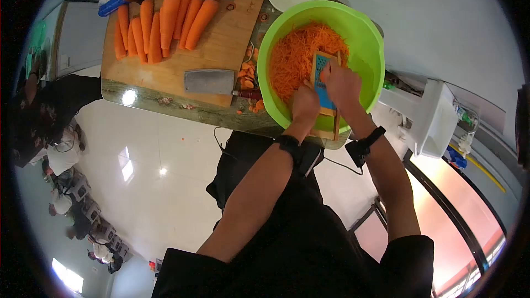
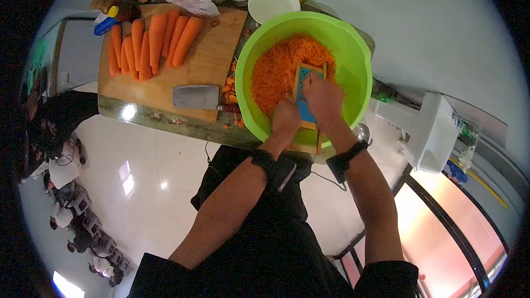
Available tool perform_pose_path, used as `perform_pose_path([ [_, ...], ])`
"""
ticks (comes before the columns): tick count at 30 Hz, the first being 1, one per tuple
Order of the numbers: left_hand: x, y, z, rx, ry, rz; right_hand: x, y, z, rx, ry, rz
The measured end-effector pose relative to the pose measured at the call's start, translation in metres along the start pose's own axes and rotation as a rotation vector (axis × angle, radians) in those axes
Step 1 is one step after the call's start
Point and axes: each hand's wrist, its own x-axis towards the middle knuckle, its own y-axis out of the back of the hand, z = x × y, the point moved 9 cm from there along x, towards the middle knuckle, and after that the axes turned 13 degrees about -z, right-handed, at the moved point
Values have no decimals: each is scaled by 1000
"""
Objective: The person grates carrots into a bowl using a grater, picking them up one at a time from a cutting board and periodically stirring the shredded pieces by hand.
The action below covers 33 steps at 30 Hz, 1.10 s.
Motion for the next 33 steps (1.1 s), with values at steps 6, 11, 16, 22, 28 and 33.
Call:
perform_pose_path([
  [6, 1, -11, -1, 178, -127, -1, 56, -2, 11, 12, 45, 180],
  [11, -1, -3, 4, 91, -25, -23, 67, -7, 15, 29, 38, 165],
  [16, 5, -9, -5, 20, 12, -96, 7, 4, 1, 65, 36, 69],
  [22, 3, -12, 5, 206, -132, -113, -77, -1, -5, 83, 13, -56],
  [28, -8, 1, 11, 10, -18, -211, -92, 7, -11, 24, -37, -19],
  [33, 4, -6, 1, 78, -43, -102, -39, 1, -8, -26, 2, 92],
])
